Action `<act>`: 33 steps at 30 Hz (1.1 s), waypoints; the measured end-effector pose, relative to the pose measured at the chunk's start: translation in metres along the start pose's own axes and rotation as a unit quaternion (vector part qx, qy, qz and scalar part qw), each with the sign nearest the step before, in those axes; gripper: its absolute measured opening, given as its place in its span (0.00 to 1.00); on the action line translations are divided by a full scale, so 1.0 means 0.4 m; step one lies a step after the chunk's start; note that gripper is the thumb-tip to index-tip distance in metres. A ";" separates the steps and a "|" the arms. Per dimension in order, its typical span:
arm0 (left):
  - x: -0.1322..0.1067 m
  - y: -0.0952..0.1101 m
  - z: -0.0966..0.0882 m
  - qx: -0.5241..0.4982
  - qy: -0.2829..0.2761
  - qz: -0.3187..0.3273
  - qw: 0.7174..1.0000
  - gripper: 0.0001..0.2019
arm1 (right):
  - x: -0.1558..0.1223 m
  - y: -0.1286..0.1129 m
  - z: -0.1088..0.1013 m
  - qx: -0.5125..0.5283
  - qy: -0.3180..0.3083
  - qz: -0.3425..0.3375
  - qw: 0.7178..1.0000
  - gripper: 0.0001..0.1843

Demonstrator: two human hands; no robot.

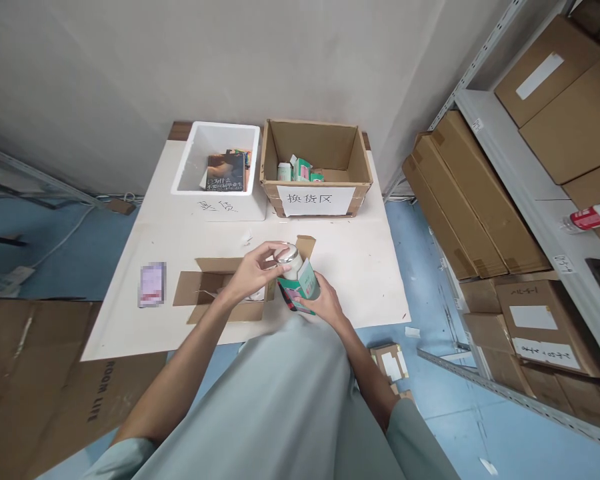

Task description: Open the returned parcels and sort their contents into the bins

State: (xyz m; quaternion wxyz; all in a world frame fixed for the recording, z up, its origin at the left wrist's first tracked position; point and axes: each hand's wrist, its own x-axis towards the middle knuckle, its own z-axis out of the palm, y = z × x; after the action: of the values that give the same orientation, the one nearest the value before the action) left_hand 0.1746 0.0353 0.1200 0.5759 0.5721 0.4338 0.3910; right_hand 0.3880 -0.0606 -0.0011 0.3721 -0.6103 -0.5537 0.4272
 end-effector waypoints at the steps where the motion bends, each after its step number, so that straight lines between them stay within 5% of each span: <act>1: -0.002 -0.009 0.001 0.010 -0.010 0.000 1.000 0.25 | -0.001 0.001 0.003 0.000 0.000 0.001 1.000 0.46; 15: -0.016 -0.057 -0.006 0.254 -0.026 0.034 0.966 0.16 | -0.010 -0.007 0.027 0.018 -0.014 0.016 1.000 0.42; 26: -0.020 -0.001 -0.010 0.279 -0.028 0.030 0.959 0.14 | -0.012 -0.052 0.023 -0.003 -0.007 -0.035 0.999 0.43; 33: -0.024 -0.045 -0.010 0.257 -0.055 0.023 0.965 0.18 | -0.011 -0.055 0.022 -0.011 -0.019 -0.020 1.000 0.44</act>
State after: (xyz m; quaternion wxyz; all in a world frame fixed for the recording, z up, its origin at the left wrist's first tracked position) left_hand 0.1668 0.0267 0.1027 0.4234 0.7312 0.4739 0.2480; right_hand 0.3716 -0.0627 0.0167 0.3631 -0.5954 -0.5772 0.4248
